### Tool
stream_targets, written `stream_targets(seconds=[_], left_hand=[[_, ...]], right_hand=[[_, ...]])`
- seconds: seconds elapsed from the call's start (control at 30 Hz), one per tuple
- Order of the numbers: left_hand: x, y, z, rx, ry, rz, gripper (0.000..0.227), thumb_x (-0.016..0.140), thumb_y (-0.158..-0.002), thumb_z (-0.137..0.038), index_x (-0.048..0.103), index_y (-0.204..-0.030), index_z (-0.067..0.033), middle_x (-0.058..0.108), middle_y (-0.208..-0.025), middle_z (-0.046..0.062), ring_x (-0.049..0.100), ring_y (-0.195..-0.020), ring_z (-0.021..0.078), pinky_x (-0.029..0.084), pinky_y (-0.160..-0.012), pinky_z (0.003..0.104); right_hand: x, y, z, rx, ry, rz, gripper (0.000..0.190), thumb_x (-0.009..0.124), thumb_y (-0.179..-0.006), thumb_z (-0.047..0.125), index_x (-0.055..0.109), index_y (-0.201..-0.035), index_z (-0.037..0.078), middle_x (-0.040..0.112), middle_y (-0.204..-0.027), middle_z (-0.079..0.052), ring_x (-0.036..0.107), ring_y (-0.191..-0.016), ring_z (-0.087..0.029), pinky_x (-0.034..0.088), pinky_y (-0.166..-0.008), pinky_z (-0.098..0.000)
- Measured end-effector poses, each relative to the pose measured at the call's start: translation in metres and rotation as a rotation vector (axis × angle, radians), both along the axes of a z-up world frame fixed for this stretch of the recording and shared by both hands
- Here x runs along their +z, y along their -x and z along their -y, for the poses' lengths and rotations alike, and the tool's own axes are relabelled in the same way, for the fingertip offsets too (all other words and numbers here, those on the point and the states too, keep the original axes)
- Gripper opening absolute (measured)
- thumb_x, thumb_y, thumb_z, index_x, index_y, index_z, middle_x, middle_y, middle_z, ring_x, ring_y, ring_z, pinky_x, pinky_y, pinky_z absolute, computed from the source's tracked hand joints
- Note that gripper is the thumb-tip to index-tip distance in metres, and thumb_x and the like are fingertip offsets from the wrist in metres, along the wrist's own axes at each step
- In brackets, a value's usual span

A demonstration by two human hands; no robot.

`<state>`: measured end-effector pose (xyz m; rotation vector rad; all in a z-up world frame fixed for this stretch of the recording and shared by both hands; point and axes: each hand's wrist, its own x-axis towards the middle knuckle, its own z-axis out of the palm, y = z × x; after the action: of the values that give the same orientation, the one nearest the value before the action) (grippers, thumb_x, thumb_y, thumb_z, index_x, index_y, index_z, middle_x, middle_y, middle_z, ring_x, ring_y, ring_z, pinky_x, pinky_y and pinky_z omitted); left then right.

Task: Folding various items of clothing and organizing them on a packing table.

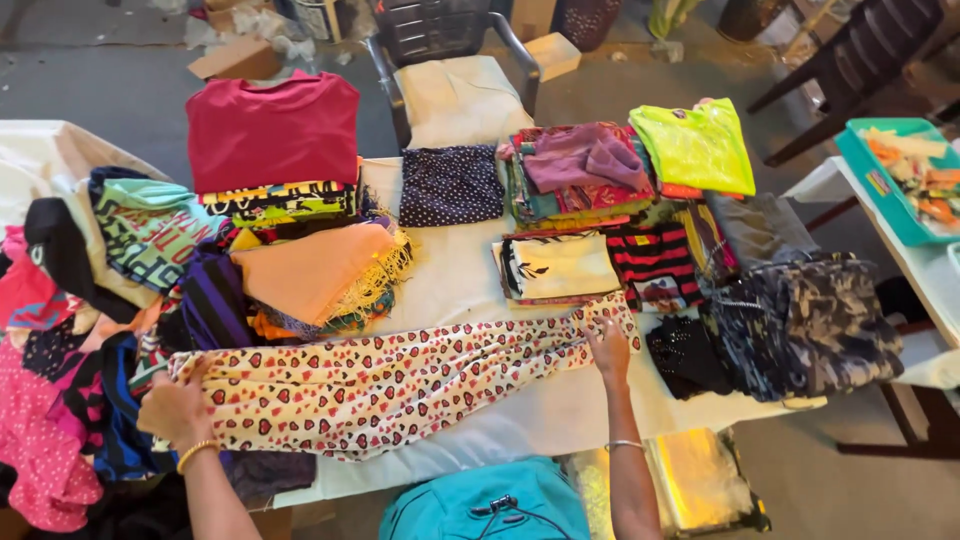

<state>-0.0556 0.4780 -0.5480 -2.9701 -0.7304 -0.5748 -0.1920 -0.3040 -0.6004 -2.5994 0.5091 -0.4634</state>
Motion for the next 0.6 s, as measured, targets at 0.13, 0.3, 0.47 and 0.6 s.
stream_targets(seconds=[0.13,0.3,0.47,0.6], left_hand=[[0.01,0.007,-0.001,-0.038,0.065,0.08,0.073,0.069,-0.092,-0.083,0.069,-0.085,-0.0104,0.07,-0.074,0.017,0.068,-0.073,0.0398,0.05,-0.059,0.052],[-0.028,-0.005,-0.008,-0.138,0.13,0.045,0.07,0.07,-0.095,-0.078,0.069,-0.089,-0.0079,0.07,-0.078,0.02,0.068,-0.078,0.043,0.05,-0.066,0.055],[-0.075,-0.002,-0.024,-0.229,0.385,-0.105,0.07,0.079,-0.082,-0.067,0.071,-0.108,-0.0033,0.07,-0.092,0.029,0.067,-0.087,0.0522,0.052,-0.076,0.061],[-0.074,0.002,-0.02,-0.175,0.423,-0.111,0.065,0.079,-0.092,-0.062,0.069,-0.112,-0.0008,0.07,-0.086,0.032,0.067,-0.081,0.0522,0.053,-0.072,0.061]], right_hand=[[-0.102,0.041,0.021,-0.335,-0.032,0.164,0.061,0.08,-0.085,0.044,0.065,-0.124,0.0,0.068,-0.117,-0.022,0.064,-0.104,-0.036,0.051,-0.092,-0.0433],[-0.189,0.058,0.038,-0.604,-0.234,0.041,0.067,0.075,-0.086,0.063,0.07,-0.108,0.0,0.075,-0.098,-0.016,0.069,-0.1,-0.037,0.054,-0.09,-0.0459],[-0.21,0.031,-0.007,-0.418,-1.183,-0.052,0.036,0.074,-0.098,0.041,0.071,-0.086,0.007,0.063,-0.073,-0.006,0.056,-0.067,-0.025,0.043,-0.056,-0.0377],[-0.183,0.009,-0.038,-0.442,-1.358,0.153,0.03,0.079,-0.093,0.035,0.068,-0.095,0.007,0.067,-0.087,-0.004,0.062,-0.078,-0.02,0.053,-0.068,-0.0357]])
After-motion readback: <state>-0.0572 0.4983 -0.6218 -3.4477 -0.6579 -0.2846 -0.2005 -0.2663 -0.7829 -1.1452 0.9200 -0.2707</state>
